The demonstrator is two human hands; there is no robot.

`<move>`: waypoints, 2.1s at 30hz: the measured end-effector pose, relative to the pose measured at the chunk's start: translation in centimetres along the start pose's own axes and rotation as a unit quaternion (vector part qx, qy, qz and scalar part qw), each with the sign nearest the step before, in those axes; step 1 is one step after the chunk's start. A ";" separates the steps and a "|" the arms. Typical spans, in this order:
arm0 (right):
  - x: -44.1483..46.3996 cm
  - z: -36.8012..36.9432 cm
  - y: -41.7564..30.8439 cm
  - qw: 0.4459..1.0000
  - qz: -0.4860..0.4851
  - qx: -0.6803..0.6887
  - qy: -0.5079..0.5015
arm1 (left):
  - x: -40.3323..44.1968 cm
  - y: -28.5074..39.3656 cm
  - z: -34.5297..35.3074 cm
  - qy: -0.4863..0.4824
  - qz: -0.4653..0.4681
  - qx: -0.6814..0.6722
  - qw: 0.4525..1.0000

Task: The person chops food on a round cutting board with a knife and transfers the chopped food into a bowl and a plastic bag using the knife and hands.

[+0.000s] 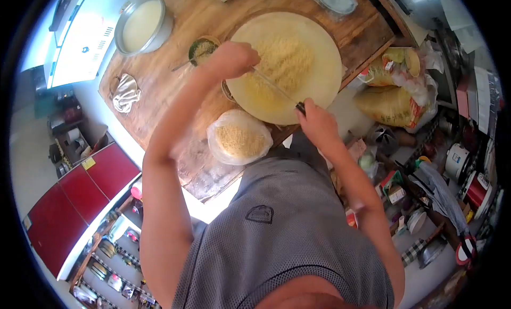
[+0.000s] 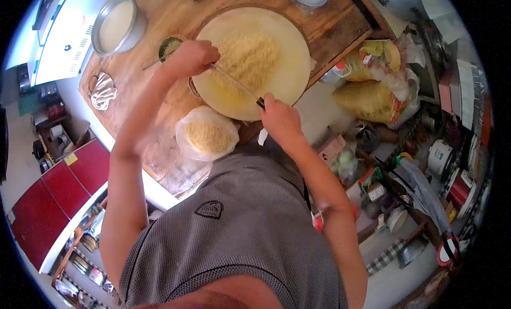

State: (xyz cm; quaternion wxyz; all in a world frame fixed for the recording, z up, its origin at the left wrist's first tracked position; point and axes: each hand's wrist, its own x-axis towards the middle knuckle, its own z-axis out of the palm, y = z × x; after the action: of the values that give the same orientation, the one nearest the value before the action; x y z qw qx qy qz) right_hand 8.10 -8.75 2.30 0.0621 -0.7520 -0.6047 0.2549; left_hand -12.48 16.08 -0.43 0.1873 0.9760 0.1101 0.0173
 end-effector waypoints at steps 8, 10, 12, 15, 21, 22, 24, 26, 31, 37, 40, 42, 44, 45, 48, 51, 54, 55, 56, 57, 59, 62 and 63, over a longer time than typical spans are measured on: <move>-0.1 -0.8 0.0 1.000 0.011 -0.012 -0.011 | 1.2 0.2 -1.2 -0.011 -0.023 0.014 1.000; 0.6 -1.1 0.0 1.000 0.009 -0.022 -0.005 | 1.6 -0.3 -1.0 -0.008 -0.015 0.014 1.000; 0.6 0.4 0.3 1.000 0.003 -0.011 -0.014 | 1.6 -0.3 0.0 -0.010 -0.004 0.006 1.000; 0.6 -0.3 0.4 0.999 0.024 -0.026 -0.012 | 2.3 -1.1 0.2 -0.041 -0.017 0.020 0.999; 1.5 0.5 0.9 1.000 0.001 -0.022 -0.004 | 3.1 -1.3 0.9 -0.023 -0.010 0.020 0.999; 1.9 -0.3 1.0 1.000 -0.009 -0.027 -0.002 | 3.2 -1.4 0.3 -0.011 -0.007 0.026 1.000; 0.9 -1.9 0.7 0.999 0.023 -0.031 0.008 | 3.2 -0.6 0.0 -0.003 -0.007 0.021 1.000; 1.7 -1.0 1.1 1.000 0.018 -0.024 0.005 | 3.6 -0.5 -1.1 0.017 0.008 0.018 1.000; 1.2 -0.8 1.5 0.999 0.031 -0.028 -0.014 | 4.2 -1.4 -0.7 -0.005 -0.010 0.026 1.000; 2.4 0.1 2.2 1.000 0.010 -0.019 0.013 | 5.4 -0.7 -0.5 -0.042 -0.032 0.025 0.998; 1.2 -1.4 2.6 0.999 0.026 -0.028 0.027 | 5.9 -0.6 -0.4 -0.013 -0.013 0.022 1.000; 2.0 -1.4 2.2 0.999 0.043 -0.021 0.022 | 6.4 -1.7 -1.0 0.029 0.007 0.028 0.999; 1.9 -0.1 3.2 0.999 0.029 -0.026 0.021 | 6.8 -1.2 -0.5 -0.056 -0.028 0.037 0.997; 2.8 -0.3 3.0 0.999 0.001 -0.025 0.029 | 6.9 -1.5 -1.0 -0.049 -0.030 0.040 0.998; 2.2 -2.5 3.0 0.999 0.035 -0.013 0.039 | 7.2 -1.5 -1.1 0.006 -0.020 0.023 1.000; 2.4 -1.6 2.6 0.999 0.028 -0.027 0.035 | 7.6 -1.1 -0.6 0.011 -0.009 0.031 0.999; 3.0 -1.0 3.5 0.999 0.020 -0.002 0.036 | 7.9 -1.8 -1.1 -0.040 -0.035 0.029 0.998; 2.6 -1.4 3.6 0.999 0.024 -0.002 0.035 | 8.0 -1.7 -1.1 -0.017 -0.025 0.023 0.999; 2.3 -2.1 3.7 0.999 0.034 0.006 0.037 | 8.1 -1.6 -1.0 0.007 -0.016 0.018 1.000; 2.5 -2.5 3.5 0.998 0.041 0.015 0.043 | 8.3 -2.1 -0.8 0.007 -0.017 0.020 1.000; 3.1 -0.5 3.9 0.999 0.030 0.006 0.040 | 8.7 -2.3 0.2 -0.025 -0.021 0.034 0.999; 3.6 -1.1 4.6 0.999 0.011 0.002 0.051 | 8.8 -2.1 -0.3 -0.032 -0.033 0.036 0.998; 3.1 -1.8 4.5 0.999 0.016 0.009 0.051 | 8.8 -1.7 -0.5 -0.034 -0.032 0.033 0.998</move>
State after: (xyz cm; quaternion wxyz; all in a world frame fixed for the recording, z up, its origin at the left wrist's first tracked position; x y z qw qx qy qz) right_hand 13.33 -6.65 1.12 0.0957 -0.7727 -0.5865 0.2232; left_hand -4.26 19.76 -0.61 0.1591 0.9777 0.1351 -0.0251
